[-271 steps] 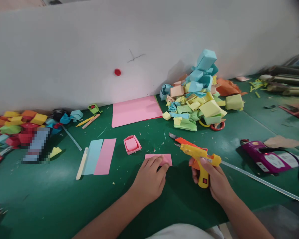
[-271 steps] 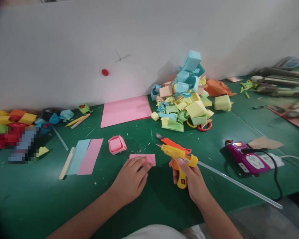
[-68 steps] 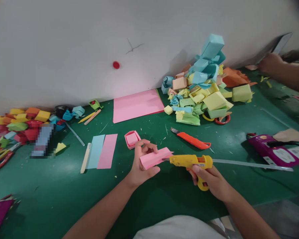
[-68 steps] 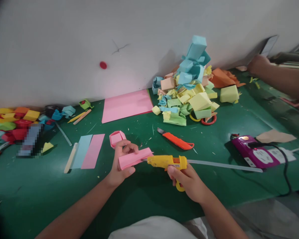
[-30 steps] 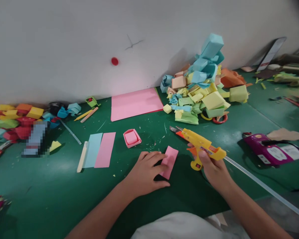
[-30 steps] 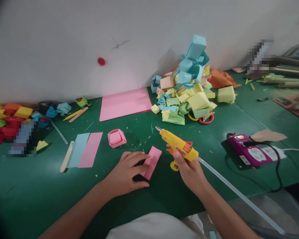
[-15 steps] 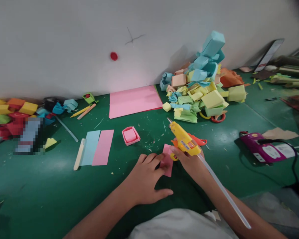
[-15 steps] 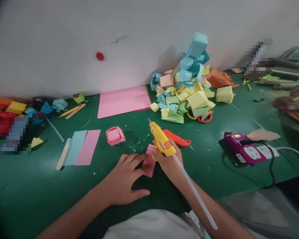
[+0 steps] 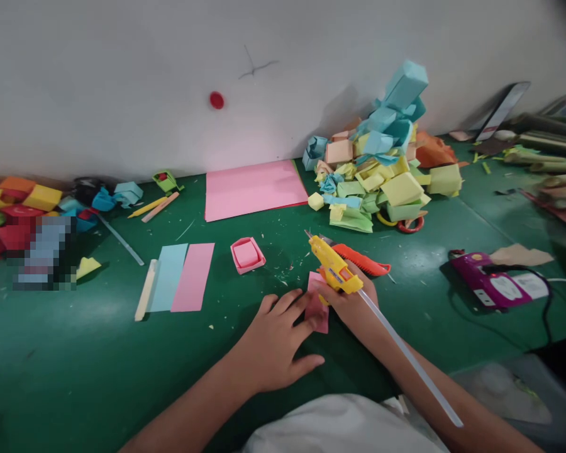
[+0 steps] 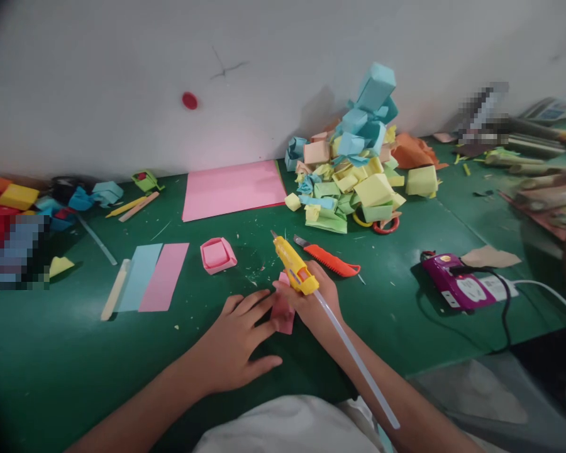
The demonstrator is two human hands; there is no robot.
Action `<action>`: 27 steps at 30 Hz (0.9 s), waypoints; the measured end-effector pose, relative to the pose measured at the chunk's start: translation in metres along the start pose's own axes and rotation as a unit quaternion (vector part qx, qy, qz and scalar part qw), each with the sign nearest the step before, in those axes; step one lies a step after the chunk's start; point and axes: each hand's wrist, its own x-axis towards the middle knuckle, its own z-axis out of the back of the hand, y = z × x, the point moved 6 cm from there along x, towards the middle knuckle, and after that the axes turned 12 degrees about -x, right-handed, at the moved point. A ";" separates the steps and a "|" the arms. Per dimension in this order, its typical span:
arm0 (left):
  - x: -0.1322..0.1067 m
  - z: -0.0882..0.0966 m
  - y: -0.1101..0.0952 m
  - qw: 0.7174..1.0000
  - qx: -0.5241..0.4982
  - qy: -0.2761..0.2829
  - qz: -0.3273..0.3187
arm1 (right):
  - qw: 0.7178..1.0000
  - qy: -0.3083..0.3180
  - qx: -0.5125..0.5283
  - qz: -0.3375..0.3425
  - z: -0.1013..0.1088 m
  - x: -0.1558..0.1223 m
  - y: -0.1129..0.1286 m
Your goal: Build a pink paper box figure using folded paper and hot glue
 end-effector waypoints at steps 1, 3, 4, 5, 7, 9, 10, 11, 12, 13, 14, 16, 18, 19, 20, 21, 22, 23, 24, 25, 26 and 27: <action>0.000 0.000 0.000 1.000 -0.001 -0.001 -0.001 | 1.000 0.000 -0.011 0.011 0.000 0.000 0.002; 0.000 0.001 0.000 1.000 -0.006 -0.003 -0.003 | 0.999 0.000 -0.036 0.033 0.001 0.001 0.008; 0.000 0.001 0.000 1.000 -0.010 -0.004 -0.004 | 0.998 -0.002 -0.048 0.042 0.002 0.002 0.011; 0.000 0.001 0.000 1.000 -0.014 -0.006 -0.005 | 0.997 -0.005 -0.059 0.050 0.003 0.002 0.014; 0.001 0.002 0.000 1.000 -0.022 -0.007 -0.007 | 0.995 -0.009 -0.082 0.063 0.004 0.002 0.019; 0.001 0.003 0.001 1.000 -0.028 -0.010 -0.005 | 0.992 -0.009 -0.102 0.076 0.004 0.001 0.022; 0.001 0.003 0.001 0.999 -0.032 -0.011 -0.004 | 0.990 -0.007 -0.111 0.081 0.003 0.001 0.023; 0.001 0.003 0.002 0.999 -0.036 -0.011 -0.001 | 0.989 -0.005 -0.119 0.086 0.002 0.000 0.023; 0.001 0.004 0.002 0.999 -0.041 -0.012 0.001 | 0.988 -0.005 -0.124 0.089 0.001 0.000 0.023; 0.001 0.004 0.003 0.999 -0.045 -0.012 0.004 | 0.988 -0.005 -0.128 0.091 0.001 -0.001 0.024; 0.001 0.004 0.003 0.999 -0.047 -0.011 0.005 | 0.987 -0.006 -0.129 0.090 0.001 -0.001 0.023; 0.001 0.003 0.004 0.999 -0.048 -0.009 0.007 | 0.989 -0.011 -0.127 0.080 0.003 -0.002 0.021; 0.001 0.003 0.005 0.999 -0.044 -0.006 0.011 | 0.991 -0.023 -0.120 0.056 0.010 -0.004 0.017; 0.001 0.003 0.005 0.999 -0.043 -0.004 0.013 | 0.992 -0.033 -0.117 0.041 0.015 -0.005 0.014; 0.001 0.003 0.005 0.999 -0.044 -0.002 0.015 | 0.992 -0.046 -0.116 0.024 0.021 -0.006 0.011; 0.001 0.002 0.005 0.999 -0.045 0.000 0.017 | 0.992 -0.060 -0.115 0.008 0.027 -0.008 0.008; 0.001 0.002 0.005 0.999 -0.046 0.003 0.018 | 0.990 -0.075 -0.116 -0.007 0.034 -0.010 0.004; 0.002 0.001 0.005 0.999 -0.047 0.005 0.019 | 0.989 -0.088 -0.117 -0.020 0.039 -0.012 0.001; 0.002 0.001 0.005 0.999 -0.047 0.006 0.020 | 0.988 -0.097 -0.118 -0.030 0.044 -0.014 -0.002; 0.002 0.000 0.004 0.999 -0.046 0.007 0.021 | 0.987 -0.103 -0.119 -0.040 0.048 -0.017 -0.004; 0.003 -0.001 0.004 0.999 -0.045 0.007 0.021 | 0.986 -0.103 -0.120 -0.047 0.050 -0.019 -0.006; 0.003 -0.002 0.003 0.999 -0.043 0.006 0.021 | 0.986 -0.099 -0.121 -0.052 0.051 -0.022 -0.007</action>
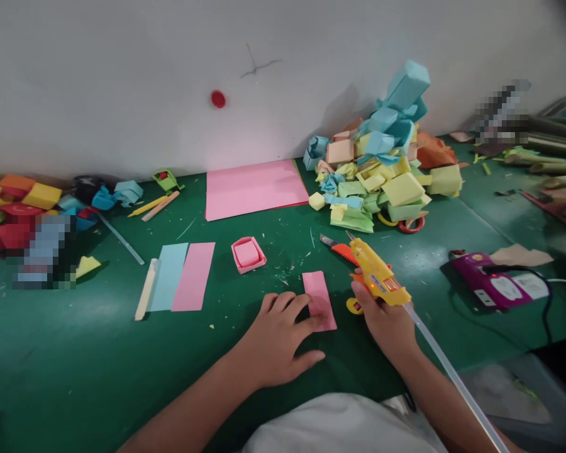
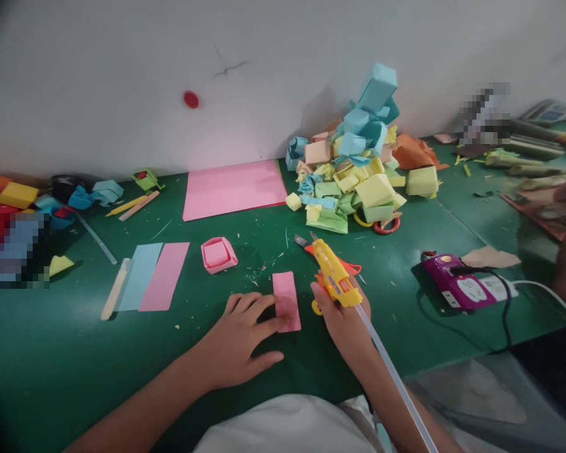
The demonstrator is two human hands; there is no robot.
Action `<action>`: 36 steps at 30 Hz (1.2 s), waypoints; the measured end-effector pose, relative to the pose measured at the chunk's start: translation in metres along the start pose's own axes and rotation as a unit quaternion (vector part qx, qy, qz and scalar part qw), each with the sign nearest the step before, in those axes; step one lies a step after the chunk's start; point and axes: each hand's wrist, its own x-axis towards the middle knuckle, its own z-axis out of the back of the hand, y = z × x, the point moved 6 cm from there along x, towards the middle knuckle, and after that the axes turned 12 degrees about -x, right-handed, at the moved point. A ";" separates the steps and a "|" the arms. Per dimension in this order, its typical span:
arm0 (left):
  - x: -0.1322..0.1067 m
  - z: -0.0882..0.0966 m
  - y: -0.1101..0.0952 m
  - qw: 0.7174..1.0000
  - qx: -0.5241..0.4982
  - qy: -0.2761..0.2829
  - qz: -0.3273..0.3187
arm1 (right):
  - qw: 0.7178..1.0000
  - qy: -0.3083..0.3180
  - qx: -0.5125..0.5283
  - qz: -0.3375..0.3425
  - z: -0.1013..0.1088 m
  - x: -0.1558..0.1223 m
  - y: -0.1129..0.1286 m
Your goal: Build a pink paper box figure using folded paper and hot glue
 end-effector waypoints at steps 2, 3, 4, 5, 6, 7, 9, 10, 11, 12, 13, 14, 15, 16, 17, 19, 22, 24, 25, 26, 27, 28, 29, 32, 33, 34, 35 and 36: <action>0.000 -0.002 -0.001 1.000 0.005 -0.001 0.000 | 1.000 0.017 -0.001 -0.003 0.001 -0.005 -0.001; 0.000 -0.003 -0.001 1.000 0.009 -0.001 0.000 | 1.000 0.027 -0.001 -0.002 0.001 -0.007 0.000; 0.000 -0.003 -0.002 1.000 0.012 -0.001 0.001 | 0.999 0.042 0.001 0.001 0.000 -0.009 0.000; 0.001 -0.004 -0.002 1.000 0.015 0.000 0.000 | 0.998 0.061 0.003 0.003 0.000 -0.011 0.000; 0.001 -0.004 -0.003 1.000 0.018 0.000 -0.001 | 0.997 0.083 0.006 0.002 0.000 -0.013 -0.001; 0.001 -0.004 -0.003 1.000 0.019 -0.001 -0.003 | 0.994 0.105 0.009 -0.002 0.000 -0.014 -0.003; 0.002 -0.003 -0.004 1.000 0.016 -0.008 -0.014 | 0.990 0.141 0.007 -0.010 0.002 -0.015 -0.012; 0.003 -0.002 -0.005 1.000 0.014 -0.015 -0.022 | 0.988 0.153 0.003 -0.010 0.004 -0.016 -0.017; 0.003 0.000 -0.006 0.999 0.012 -0.024 -0.031 | 0.986 0.164 -0.002 -0.002 0.007 -0.016 -0.020; 0.004 0.001 -0.007 0.998 0.010 -0.036 -0.043 | 0.984 0.178 -0.005 0.008 0.008 -0.017 -0.024; 0.004 0.003 -0.008 0.997 0.007 -0.050 -0.057 | 0.981 0.191 -0.006 0.017 0.009 -0.019 -0.026; 0.004 0.004 -0.010 0.995 0.004 -0.068 -0.073 | 0.980 0.200 -0.003 0.021 0.010 -0.021 -0.028; 0.004 0.007 -0.012 0.992 0.000 -0.088 -0.090 | 0.979 0.202 0.002 0.017 0.011 -0.022 -0.030; 0.003 0.009 -0.014 0.988 -0.007 -0.110 -0.109 | 0.981 0.196 0.011 0.008 0.013 -0.024 -0.031; 0.002 0.011 -0.015 0.983 -0.013 -0.131 -0.127 | 0.983 0.185 0.020 -0.004 0.015 -0.026 -0.031; 0.000 0.016 -0.017 0.973 -0.024 -0.167 -0.155 | 0.987 0.155 0.041 -0.026 0.019 -0.028 -0.031; -0.002 0.020 -0.015 0.963 -0.031 -0.207 -0.169 | 0.990 0.123 0.059 -0.042 0.024 -0.029 -0.030; -0.002 0.022 -0.011 0.960 -0.042 -0.227 -0.158 | 0.990 0.116 0.067 -0.044 0.025 -0.029 -0.031; -0.002 0.022 -0.009 0.959 -0.051 -0.236 -0.150 | 0.990 0.115 0.072 -0.046 0.025 -0.029 -0.033; -0.002 0.023 -0.008 0.957 -0.062 -0.244 -0.142 | 0.989 0.115 0.077 -0.049 0.024 -0.029 -0.034; -0.002 0.024 -0.006 0.956 -0.075 -0.250 -0.136 | 0.988 0.115 0.083 -0.053 0.023 -0.028 -0.036; -0.002 0.025 -0.005 0.954 -0.088 -0.255 -0.129 | 0.988 0.114 0.090 -0.058 0.023 -0.028 -0.037; -0.002 0.026 -0.003 0.953 -0.101 -0.257 -0.122 | 0.987 0.113 0.097 -0.062 0.022 -0.027 -0.038; -0.001 0.027 0.000 0.954 -0.126 -0.250 -0.105 | 0.985 0.109 0.114 -0.071 0.021 -0.024 -0.041; -0.001 0.027 0.001 0.956 -0.128 -0.245 -0.101 | 0.984 0.109 0.120 -0.076 0.021 -0.023 -0.042; -0.001 0.028 0.002 0.957 -0.129 -0.241 -0.098 | 0.982 0.110 0.127 -0.082 0.021 -0.022 -0.043; -0.001 0.029 0.002 0.958 -0.128 -0.237 -0.094 | 0.980 0.111 0.136 -0.088 0.020 -0.021 -0.044; -0.001 0.030 0.003 0.960 -0.128 -0.233 -0.088 | 0.978 0.113 0.146 -0.093 0.020 -0.021 -0.045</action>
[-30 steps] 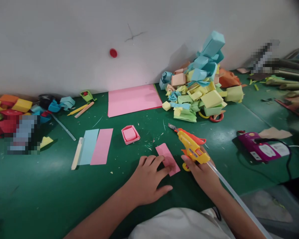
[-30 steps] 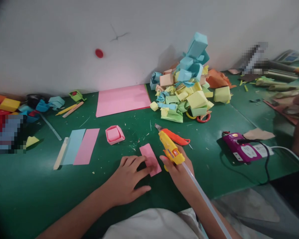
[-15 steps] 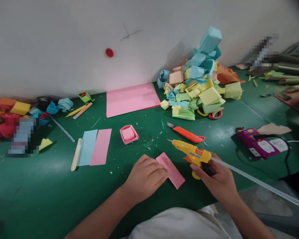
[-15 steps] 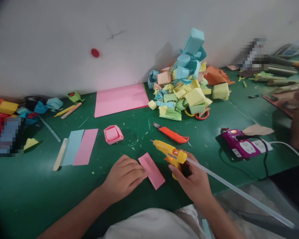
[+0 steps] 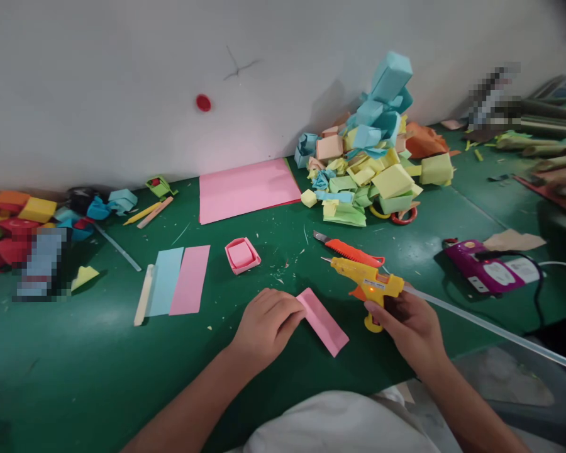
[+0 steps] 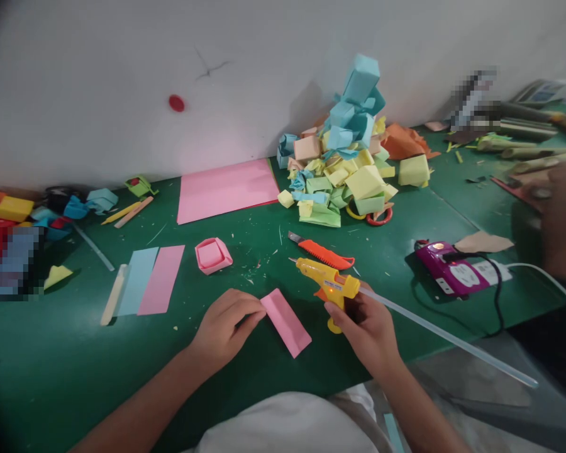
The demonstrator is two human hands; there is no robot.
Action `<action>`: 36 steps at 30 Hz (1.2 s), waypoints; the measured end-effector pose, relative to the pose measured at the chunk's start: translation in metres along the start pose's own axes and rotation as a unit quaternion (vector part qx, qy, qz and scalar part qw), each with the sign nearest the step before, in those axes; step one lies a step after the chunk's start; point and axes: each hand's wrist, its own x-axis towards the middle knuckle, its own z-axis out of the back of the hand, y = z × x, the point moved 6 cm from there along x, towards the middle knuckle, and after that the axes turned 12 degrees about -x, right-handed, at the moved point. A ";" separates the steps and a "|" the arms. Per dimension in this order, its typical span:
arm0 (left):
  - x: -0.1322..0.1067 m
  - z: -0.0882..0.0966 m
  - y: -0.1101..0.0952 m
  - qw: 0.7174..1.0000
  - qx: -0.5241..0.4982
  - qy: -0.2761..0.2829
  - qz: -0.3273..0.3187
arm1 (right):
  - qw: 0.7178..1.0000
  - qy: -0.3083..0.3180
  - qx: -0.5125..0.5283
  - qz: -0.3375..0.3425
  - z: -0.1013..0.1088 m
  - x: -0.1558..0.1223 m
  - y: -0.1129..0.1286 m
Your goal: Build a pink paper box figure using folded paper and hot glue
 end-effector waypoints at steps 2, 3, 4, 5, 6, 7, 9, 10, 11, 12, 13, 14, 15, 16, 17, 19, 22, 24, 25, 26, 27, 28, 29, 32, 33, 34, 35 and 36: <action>0.001 0.003 0.001 1.000 0.005 0.002 0.017 | 1.000 0.001 0.015 -0.006 0.000 0.001 -0.001; 0.001 0.004 0.002 1.000 0.010 0.002 0.024 | 1.000 0.002 0.018 -0.007 0.000 0.001 -0.002; 0.002 0.006 0.002 0.999 0.016 0.001 0.029 | 1.000 0.005 0.020 -0.008 -0.001 0.001 -0.002; 0.002 0.007 0.003 0.999 0.023 -0.002 0.031 | 1.000 0.008 0.020 -0.009 -0.001 0.001 -0.003; 0.002 0.009 0.003 0.999 0.031 -0.005 0.030 | 1.000 0.011 0.020 -0.009 -0.002 0.002 -0.003; 0.002 0.010 0.004 0.999 0.038 -0.009 0.028 | 1.000 0.013 0.021 -0.009 -0.002 0.002 -0.003; 0.001 0.014 0.005 0.999 0.036 -0.031 0.023 | 1.000 0.014 0.023 -0.006 -0.002 0.002 -0.003; 0.000 0.016 0.005 0.998 0.028 -0.049 0.019 | 1.000 0.012 0.024 -0.003 -0.002 0.003 -0.002; -0.001 0.018 0.005 0.998 0.018 -0.066 0.016 | 1.000 0.010 0.024 0.000 -0.002 0.003 -0.002; -0.002 0.020 0.005 0.996 0.009 -0.084 0.013 | 1.000 0.007 0.024 0.002 -0.001 0.004 -0.002; -0.002 0.022 0.005 0.995 0.004 -0.099 0.010 | 1.000 0.003 0.023 0.002 -0.001 0.004 -0.001; -0.003 0.023 0.005 0.994 0.005 -0.110 0.011 | 1.000 -0.002 0.021 0.002 0.000 0.004 -0.001; -0.002 0.024 0.005 0.993 0.008 -0.119 0.012 | 1.000 -0.006 0.020 0.000 0.000 0.004 0.000; -0.002 0.025 0.004 0.992 0.012 -0.127 0.012 | 1.000 -0.009 0.018 -0.003 0.001 0.004 0.001; -0.002 0.025 0.004 0.991 0.016 -0.133 0.012 | 1.000 -0.012 0.018 -0.006 0.001 0.004 0.001; -0.001 0.025 0.005 0.990 0.018 -0.140 0.013 | 1.000 -0.016 0.023 -0.013 0.002 0.004 0.003; -0.001 0.024 0.009 0.989 0.021 -0.143 0.030 | 0.999 -0.019 0.034 -0.021 0.002 0.004 0.003; -0.001 0.023 0.013 0.989 0.019 -0.136 0.050 | 0.999 -0.019 0.039 -0.020 0.002 0.005 0.003; -0.002 0.023 0.014 0.989 0.016 -0.131 0.059 | 0.999 -0.019 0.039 -0.019 0.002 0.005 0.002; -0.002 0.022 0.016 0.990 0.010 -0.124 0.066 | 0.999 -0.017 0.039 -0.017 0.001 0.005 0.001; -0.002 0.021 0.017 0.991 0.002 -0.115 0.073 | 0.999 -0.016 0.039 -0.016 0.001 0.005 0.000; -0.002 0.019 0.018 0.991 -0.004 -0.105 0.078 | 0.999 -0.016 0.039 -0.016 0.001 0.005 -0.001; -0.003 0.018 0.020 0.992 -0.009 -0.096 0.083 | 0.999 -0.016 0.039 -0.015 0.001 0.006 -0.001; -0.005 0.015 0.023 0.993 -0.014 -0.073 0.092 | 0.999 -0.014 0.045 -0.010 0.001 0.004 0.000; -0.005 0.015 0.024 0.993 -0.015 -0.069 0.092 | 0.999 -0.010 0.044 -0.008 0.001 0.002 0.000; -0.006 0.014 0.025 0.993 -0.017 -0.065 0.094 | 0.999 -0.007 0.043 -0.006 0.001 0.000 0.002; -0.006 0.014 0.025 0.993 -0.021 -0.064 0.098 | 0.999 -0.004 0.041 -0.002 0.001 -0.003 0.003; -0.007 0.013 0.026 0.992 -0.026 -0.064 0.102 | 0.999 0.000 0.038 0.002 0.002 -0.006 0.004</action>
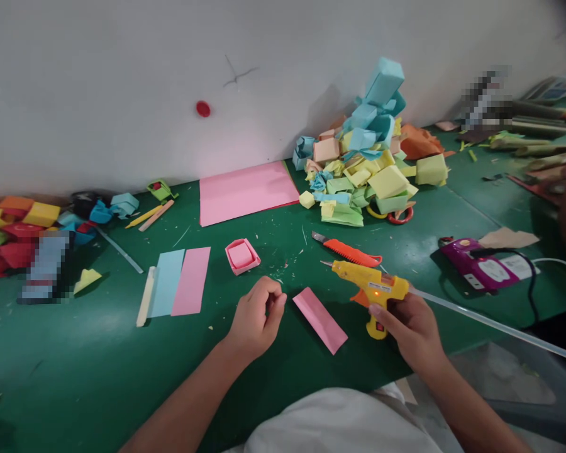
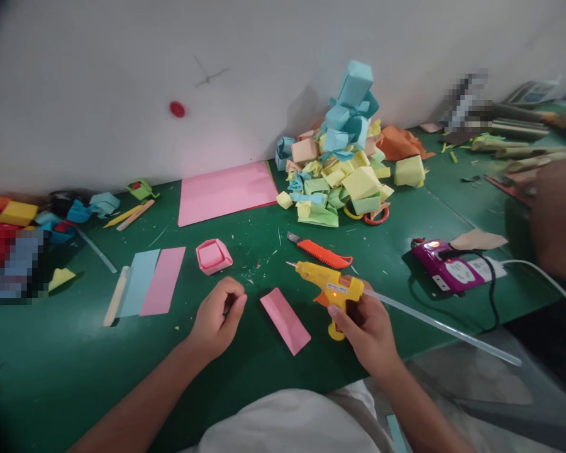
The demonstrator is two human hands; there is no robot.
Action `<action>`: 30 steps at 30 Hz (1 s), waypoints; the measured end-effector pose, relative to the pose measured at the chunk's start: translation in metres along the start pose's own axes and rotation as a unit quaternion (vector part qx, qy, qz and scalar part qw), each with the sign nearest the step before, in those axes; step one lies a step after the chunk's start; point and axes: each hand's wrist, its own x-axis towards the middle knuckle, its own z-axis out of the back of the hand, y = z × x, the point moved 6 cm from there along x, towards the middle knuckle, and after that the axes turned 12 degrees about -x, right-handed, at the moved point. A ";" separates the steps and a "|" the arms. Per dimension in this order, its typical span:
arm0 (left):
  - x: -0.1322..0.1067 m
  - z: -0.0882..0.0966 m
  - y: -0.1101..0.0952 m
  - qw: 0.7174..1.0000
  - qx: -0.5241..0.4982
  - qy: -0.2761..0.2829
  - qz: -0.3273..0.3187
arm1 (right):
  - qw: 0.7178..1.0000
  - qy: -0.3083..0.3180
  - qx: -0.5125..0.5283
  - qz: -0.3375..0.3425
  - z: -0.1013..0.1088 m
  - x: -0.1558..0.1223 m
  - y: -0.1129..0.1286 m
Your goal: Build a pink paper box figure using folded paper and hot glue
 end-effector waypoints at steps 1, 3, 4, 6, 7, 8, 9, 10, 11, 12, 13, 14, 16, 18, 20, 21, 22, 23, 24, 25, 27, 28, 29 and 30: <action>0.000 0.000 0.001 1.000 -0.004 -0.001 0.005 | 1.000 0.006 -0.003 0.002 0.000 -0.004 0.001; -0.001 0.000 0.001 1.000 -0.011 -0.002 0.010 | 1.000 0.024 -0.009 0.003 0.001 -0.014 0.002; -0.001 0.000 0.001 1.000 -0.012 -0.002 0.011 | 0.999 0.034 -0.016 0.002 0.002 -0.019 0.001; -0.001 -0.001 0.000 1.000 -0.009 -0.001 0.007 | 0.998 0.048 -0.044 0.012 0.004 -0.028 0.001; -0.001 -0.001 0.000 1.000 -0.006 0.000 0.004 | 0.996 0.053 -0.061 0.025 0.006 -0.032 0.001; -0.001 -0.001 0.000 1.000 -0.003 0.001 0.000 | 0.994 0.057 -0.079 0.041 0.008 -0.036 0.002; -0.001 -0.001 0.000 1.000 0.000 0.002 -0.004 | 0.991 0.066 -0.098 0.057 0.009 -0.040 0.002; -0.001 -0.002 0.001 1.000 0.002 0.003 -0.007 | 0.987 0.079 -0.118 0.071 0.009 -0.044 0.002; -0.001 -0.002 0.001 1.000 0.002 0.004 -0.010 | 0.982 0.095 -0.137 0.083 0.008 -0.046 0.002; -0.001 -0.002 0.002 1.000 0.003 0.005 -0.010 | 0.977 0.110 -0.157 0.093 0.007 -0.049 0.002; -0.001 -0.002 0.002 1.000 0.004 0.006 -0.010 | 0.971 0.124 -0.175 0.103 0.006 -0.051 0.002; -0.001 -0.003 0.003 1.000 0.006 0.007 -0.011 | 0.966 0.133 -0.192 0.114 0.004 -0.052 0.003; -0.001 -0.003 0.004 1.000 0.011 0.012 -0.011 | 0.956 0.150 -0.218 0.129 0.001 -0.053 0.006; 0.000 -0.004 0.004 1.000 0.022 0.018 -0.012 | 0.947 0.160 -0.239 0.139 -0.003 -0.052 0.008; 0.000 -0.004 0.004 0.999 0.038 0.018 -0.013 | 0.942 0.166 -0.253 0.147 -0.006 -0.051 0.010; 0.001 -0.003 0.003 0.999 0.045 0.016 -0.016 | 0.941 0.166 -0.255 0.152 -0.007 -0.051 0.011; 0.001 -0.003 0.003 0.998 0.051 0.014 -0.019 | 0.941 0.164 -0.252 0.156 -0.008 -0.050 0.011; 0.002 -0.003 0.002 0.998 0.054 0.013 -0.024 | 0.943 0.163 -0.245 0.156 -0.008 -0.050 0.011; 0.002 -0.003 0.000 0.998 0.057 0.011 -0.032 | 0.947 0.160 -0.234 0.152 -0.007 -0.050 0.011; 0.003 -0.003 -0.001 0.997 0.057 0.011 -0.042 | 0.952 0.153 -0.222 0.144 -0.006 -0.050 0.010; 0.004 -0.002 -0.004 0.996 0.065 0.007 -0.066 | 0.967 0.129 -0.189 0.114 -0.004 -0.048 0.010; 0.004 -0.002 -0.005 0.994 0.072 0.004 -0.078 | 0.975 0.113 -0.170 0.090 -0.002 -0.046 0.010; 0.004 -0.002 -0.005 0.993 0.081 0.001 -0.088 | 0.983 0.095 -0.148 0.060 -0.001 -0.044 0.010; 0.003 -0.002 -0.005 0.991 0.092 -0.003 -0.095 | 0.989 0.076 -0.123 0.024 0.000 -0.042 0.010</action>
